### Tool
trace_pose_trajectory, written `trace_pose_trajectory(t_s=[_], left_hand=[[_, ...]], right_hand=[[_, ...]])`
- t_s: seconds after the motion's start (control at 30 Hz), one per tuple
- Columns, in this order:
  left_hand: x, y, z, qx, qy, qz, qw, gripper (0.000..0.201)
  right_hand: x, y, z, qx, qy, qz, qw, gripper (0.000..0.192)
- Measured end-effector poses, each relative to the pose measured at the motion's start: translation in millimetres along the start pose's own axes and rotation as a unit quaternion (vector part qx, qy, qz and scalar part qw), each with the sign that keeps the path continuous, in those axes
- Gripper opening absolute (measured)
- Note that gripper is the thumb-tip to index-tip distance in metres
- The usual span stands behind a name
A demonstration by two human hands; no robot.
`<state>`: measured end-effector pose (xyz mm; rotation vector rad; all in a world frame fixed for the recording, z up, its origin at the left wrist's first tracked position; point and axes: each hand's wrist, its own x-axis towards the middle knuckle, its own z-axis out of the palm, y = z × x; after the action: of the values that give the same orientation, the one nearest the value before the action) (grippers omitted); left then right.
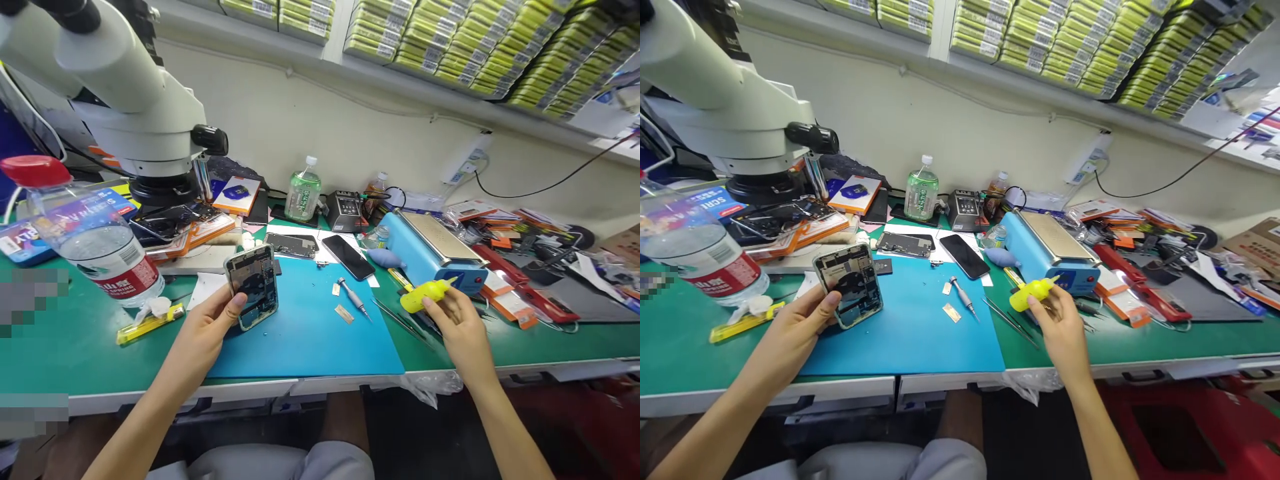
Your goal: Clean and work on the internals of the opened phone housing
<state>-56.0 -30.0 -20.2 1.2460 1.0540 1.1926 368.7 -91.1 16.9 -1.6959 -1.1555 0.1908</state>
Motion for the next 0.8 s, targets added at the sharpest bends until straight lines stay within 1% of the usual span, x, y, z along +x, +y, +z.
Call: trace_pose_trajectory(t_s=[0.13,0.23,0.3,0.33,0.37,0.4,0.43,0.47,0.5,0.53,0.57,0.6,0.63,0.67,0.73,0.8], left_hand=[[2,3,3.9,-0.035,0.022,0.015,0.999,0.055],[4,10,7.2,-0.084,0.006,0.024,0.996,0.051],[5,13,8.7,-0.085,0.008,0.031,0.996,0.052],[5,15,9.3,-0.084,0.012,0.034,0.996,0.052],[5,16,9.7,-0.085,0.02,0.037,0.995,0.053],[5,17,9.8,-0.087,0.03,0.042,0.995,0.053],[5,18,9.4,-0.092,0.043,0.047,0.994,0.053],[4,19,8.2,-0.098,0.057,0.051,0.992,0.053],[3,21,5.9,-0.105,0.074,0.055,0.99,0.053],[1,22,2.2,-0.113,0.092,0.057,0.988,0.053],[-1,24,-3.0,-0.12,0.112,0.058,0.985,0.053],[-4,26,-9.7,-0.127,0.132,0.058,0.981,0.053],[-7,29,-17.7,-0.132,0.151,0.057,0.978,0.053],[-11,32,-26.4,-0.136,0.167,0.057,0.975,0.053],[-19,38,-44.3,-0.136,0.193,0.059,0.97,0.054],[-28,43,-59.5,-0.123,0.218,0.06,0.966,0.054]], right_hand=[[17,3,20,-0.018,-0.032,0.018,0.999,0.077],[25,4,29,-0.033,-0.029,0.023,0.999,0.082],[23,-3,31,-0.047,-0.02,0.024,0.998,0.083],[20,-11,32,-0.056,-0.014,0.021,0.998,0.084],[14,-22,33,-0.06,-0.005,0.01,0.998,0.084],[8,-34,35,-0.07,0.032,-0.017,0.997,0.083],[0,-48,38,-0.095,0.091,-0.064,0.989,0.075],[-8,-63,44,-0.12,0.118,-0.114,0.979,0.057],[-15,-78,52,-0.135,0.101,-0.166,0.972,0.042],[-22,-93,64,-0.126,0.033,-0.22,0.967,0.034],[-27,-106,78,-0.099,-0.058,-0.26,0.959,0.03],[-30,-118,95,-0.073,-0.141,-0.286,0.945,0.029],[-32,-129,113,-0.071,-0.201,-0.293,0.932,0.029],[-34,-138,133,-0.071,-0.242,-0.296,0.921,0.029],[-35,-152,173,-0.072,-0.307,-0.301,0.9,0.028],[-38,-163,208,-0.08,-0.354,-0.305,0.881,0.025]])
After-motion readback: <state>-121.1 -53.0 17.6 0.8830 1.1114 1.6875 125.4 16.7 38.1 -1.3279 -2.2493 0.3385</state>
